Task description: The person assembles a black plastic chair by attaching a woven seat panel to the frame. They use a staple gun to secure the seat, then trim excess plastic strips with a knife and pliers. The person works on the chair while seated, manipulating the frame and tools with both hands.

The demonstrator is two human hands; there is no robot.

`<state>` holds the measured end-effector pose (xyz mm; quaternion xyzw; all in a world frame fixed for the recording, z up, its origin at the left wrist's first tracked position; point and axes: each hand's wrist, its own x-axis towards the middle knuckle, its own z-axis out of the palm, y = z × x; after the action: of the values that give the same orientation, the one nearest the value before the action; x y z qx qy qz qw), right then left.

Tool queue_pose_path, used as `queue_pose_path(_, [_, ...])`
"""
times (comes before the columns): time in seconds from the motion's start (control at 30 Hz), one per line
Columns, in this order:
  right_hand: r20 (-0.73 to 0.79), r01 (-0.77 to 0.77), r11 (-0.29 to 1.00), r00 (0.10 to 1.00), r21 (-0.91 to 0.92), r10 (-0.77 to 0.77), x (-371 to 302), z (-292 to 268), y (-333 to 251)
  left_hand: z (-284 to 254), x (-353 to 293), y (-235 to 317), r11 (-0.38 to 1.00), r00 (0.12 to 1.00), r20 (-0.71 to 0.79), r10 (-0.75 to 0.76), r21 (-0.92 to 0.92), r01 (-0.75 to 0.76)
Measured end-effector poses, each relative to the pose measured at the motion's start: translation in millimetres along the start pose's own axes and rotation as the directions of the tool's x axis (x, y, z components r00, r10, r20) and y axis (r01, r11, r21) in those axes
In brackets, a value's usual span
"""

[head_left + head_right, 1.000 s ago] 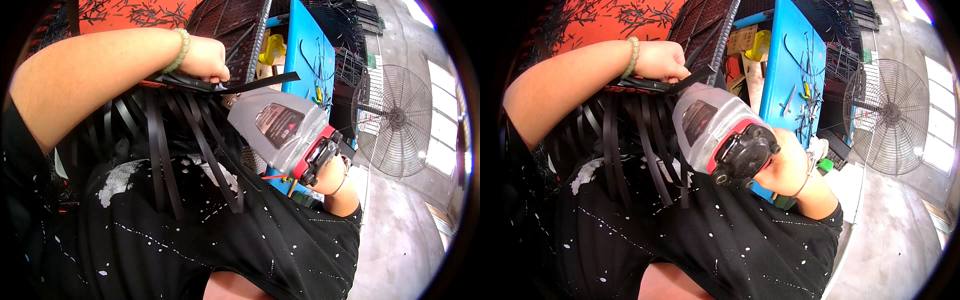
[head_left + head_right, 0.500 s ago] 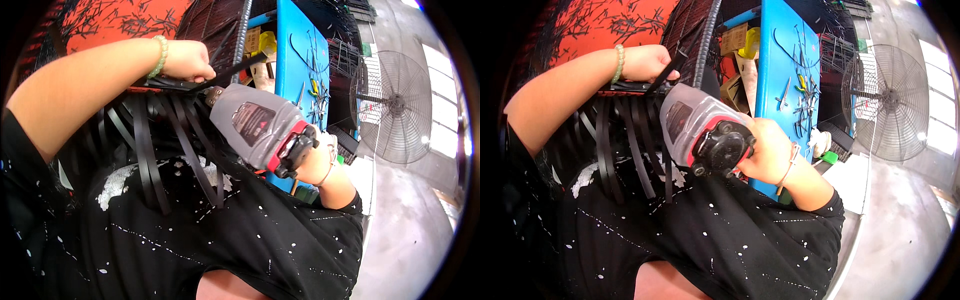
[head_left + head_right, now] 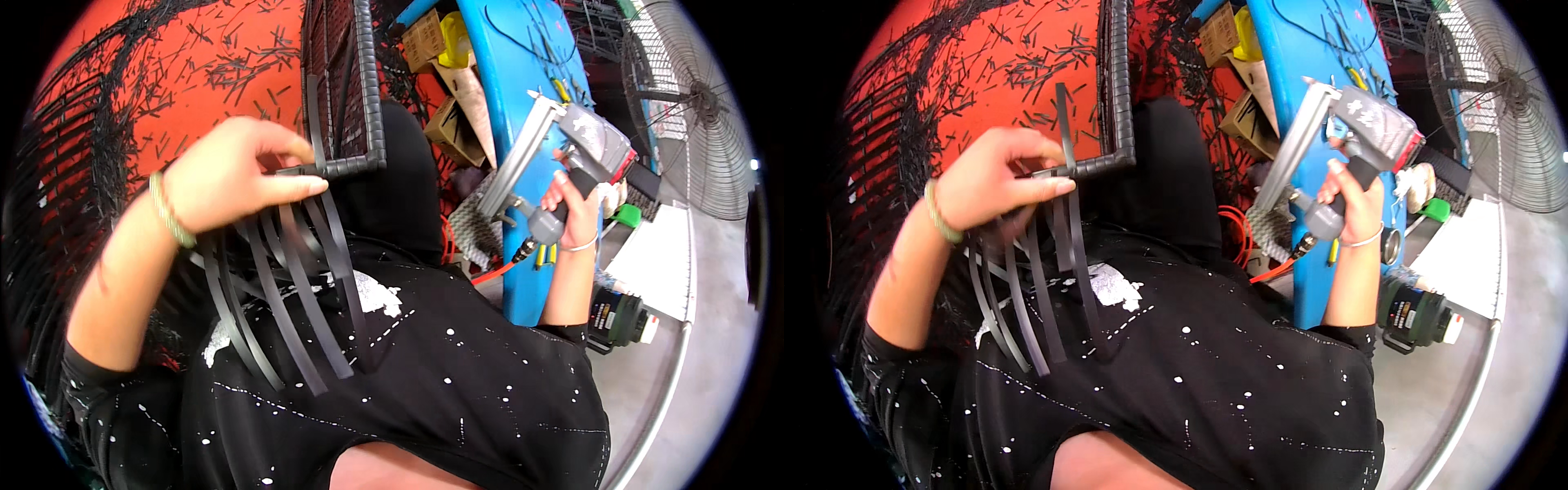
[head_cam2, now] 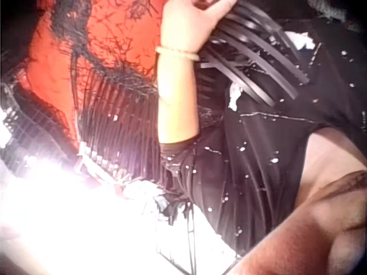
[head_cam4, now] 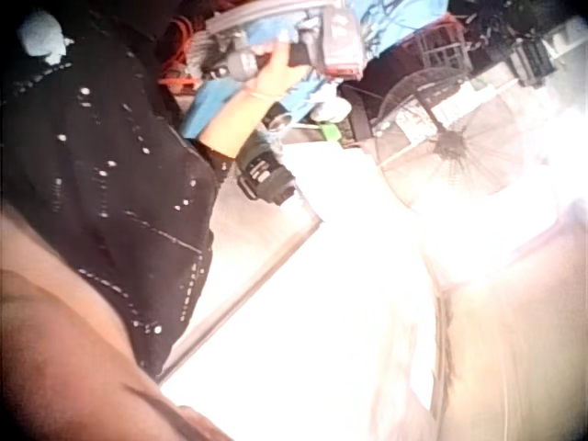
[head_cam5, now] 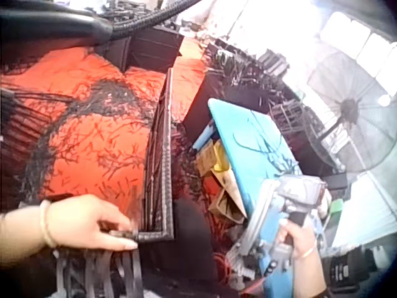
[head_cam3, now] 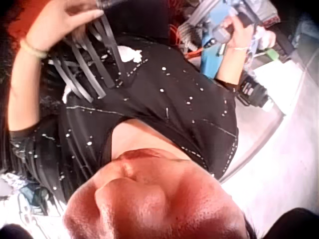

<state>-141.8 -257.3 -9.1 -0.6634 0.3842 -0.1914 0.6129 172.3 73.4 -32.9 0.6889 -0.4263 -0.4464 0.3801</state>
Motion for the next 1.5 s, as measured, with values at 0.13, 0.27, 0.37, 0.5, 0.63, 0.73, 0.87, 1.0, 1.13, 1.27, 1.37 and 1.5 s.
queue_pose_path(0.13, [-0.058, -0.137, 0.947, 0.985, 0.292, 0.161, 34.1, -70.8, 59.4, 14.7, -16.2, -9.5, 0.950, 0.952, -0.225, 0.206, 0.280, -0.139])
queue_pose_path(0.27, [-0.053, -0.163, 0.828, 0.973, 0.537, 0.227, 24.1, -128.5, 107.7, 23.1, -42.9, 3.3, 0.967, 0.937, -0.269, 0.224, 0.181, -0.180])
queue_pose_path(0.37, [0.022, -0.181, 0.759, 0.976, 0.625, 0.215, 24.4, -157.4, 138.4, 20.7, -44.0, 12.1, 0.967, 0.947, -0.236, 0.219, 0.181, -0.178])
queue_pose_path(0.5, [-0.085, -0.133, 0.690, 0.959, 0.712, 0.272, 26.5, -151.9, 148.2, 21.1, -48.9, 15.8, 0.967, 0.954, -0.222, 0.201, 0.202, -0.157])
queue_pose_path(0.63, [-0.236, -0.277, 0.843, 0.878, 0.461, 0.417, 47.4, -184.0, 163.1, 22.8, -50.2, 13.8, 0.963, 0.950, -0.237, 0.203, 0.224, -0.150])
queue_pose_path(0.73, [-0.337, -0.333, 0.845, 0.807, 0.418, 0.485, 56.1, -178.4, 165.3, 22.9, -44.4, 18.2, 0.975, 0.961, -0.216, 0.175, 0.171, -0.139])
queue_pose_path(0.87, [-0.314, -0.304, 0.821, 0.815, 0.484, 0.486, 58.2, -188.3, 169.7, 23.2, -46.8, 19.2, 0.995, 0.969, -0.236, 0.075, 0.088, -0.056])
queue_pose_path(1.0, [-0.367, -0.222, 0.849, 0.828, 0.479, 0.424, 53.9, -189.7, 185.6, 20.3, -44.2, 17.8, 0.983, 0.967, -0.214, 0.136, 0.154, -0.104])
queue_pose_path(1.13, [-0.449, -0.216, 0.907, 0.812, 0.362, 0.373, 46.3, -181.8, 179.2, 20.2, -42.0, 15.6, 0.973, 0.952, -0.243, 0.187, 0.182, -0.145])
queue_pose_path(1.27, [-0.510, -0.290, 0.923, 0.771, 0.252, 0.381, 34.0, -156.7, 150.9, 22.7, -38.0, 12.3, 0.962, 0.951, -0.234, 0.202, 0.231, -0.148])
queue_pose_path(1.37, [-0.459, -0.339, 0.906, 0.782, 0.254, 0.422, 41.4, -165.2, 154.6, 26.2, -39.5, 17.5, 0.967, 0.948, -0.255, 0.189, 0.215, -0.135])
queue_pose_path(1.5, [-0.636, -0.702, 0.647, 0.652, -0.299, 0.413, 33.1, -159.5, 112.9, 26.1, -38.8, 13.7, 0.980, 0.961, -0.243, 0.129, 0.180, -0.086])
